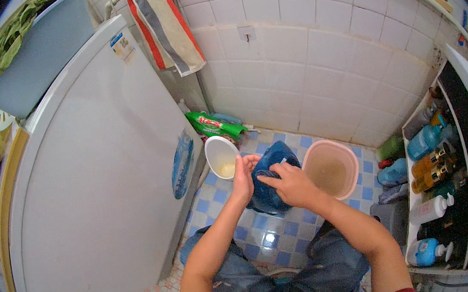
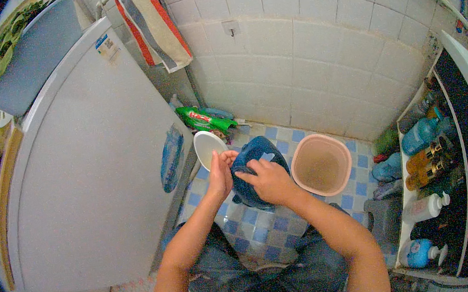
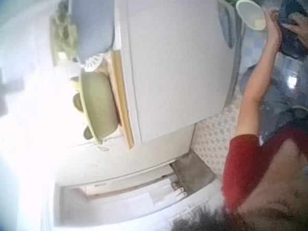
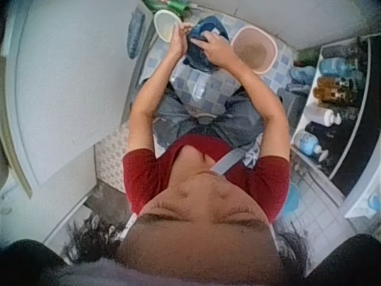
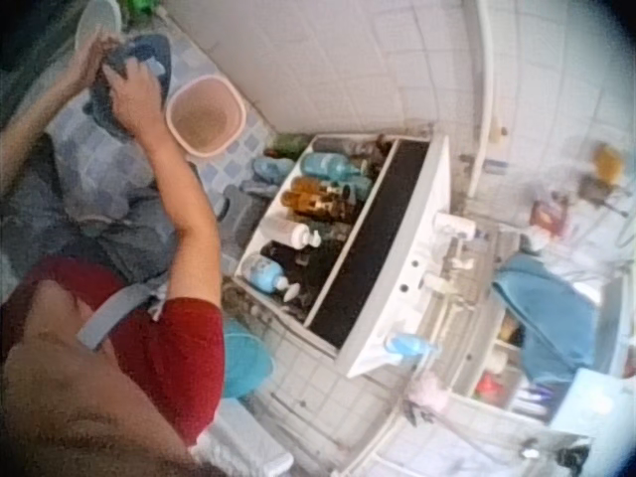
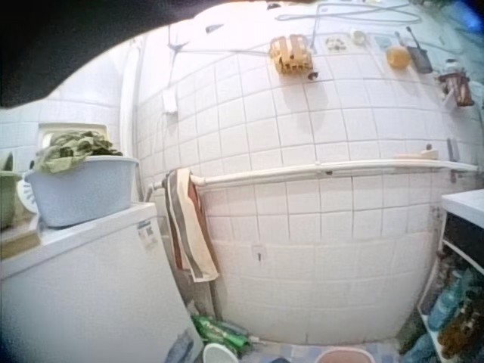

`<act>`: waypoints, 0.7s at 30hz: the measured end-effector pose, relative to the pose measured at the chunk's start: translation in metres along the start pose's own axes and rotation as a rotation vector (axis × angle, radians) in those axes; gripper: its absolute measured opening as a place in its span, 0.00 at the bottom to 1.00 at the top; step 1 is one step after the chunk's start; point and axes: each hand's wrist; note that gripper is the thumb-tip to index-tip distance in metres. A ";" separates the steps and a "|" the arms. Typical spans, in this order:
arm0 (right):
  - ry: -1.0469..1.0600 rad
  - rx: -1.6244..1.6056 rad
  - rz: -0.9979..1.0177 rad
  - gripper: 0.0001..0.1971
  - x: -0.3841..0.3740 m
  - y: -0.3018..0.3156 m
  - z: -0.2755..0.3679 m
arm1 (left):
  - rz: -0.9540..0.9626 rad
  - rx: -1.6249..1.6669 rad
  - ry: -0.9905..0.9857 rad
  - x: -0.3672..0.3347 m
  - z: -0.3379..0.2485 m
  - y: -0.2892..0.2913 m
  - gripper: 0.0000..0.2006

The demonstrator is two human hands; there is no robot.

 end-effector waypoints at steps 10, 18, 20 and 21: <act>-0.170 -0.046 -0.064 0.27 0.014 -0.006 -0.006 | -0.003 0.025 0.009 0.001 0.001 -0.001 0.28; -0.169 -0.086 -0.081 0.26 0.007 0.007 -0.008 | -0.103 -0.091 0.001 -0.002 0.000 -0.002 0.24; -0.082 -0.016 -0.181 0.26 0.000 0.012 0.001 | -0.140 -0.100 0.006 0.008 -0.006 -0.022 0.24; -0.029 0.002 -0.107 0.25 0.005 0.005 -0.001 | -0.126 -0.090 0.013 0.007 -0.001 -0.019 0.24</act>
Point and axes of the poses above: each hand's wrist, its own x-axis away from the middle knuckle, its own y-axis out of the back of the hand, z = x × y, and after that the axes turned 9 degrees about y, right-handed
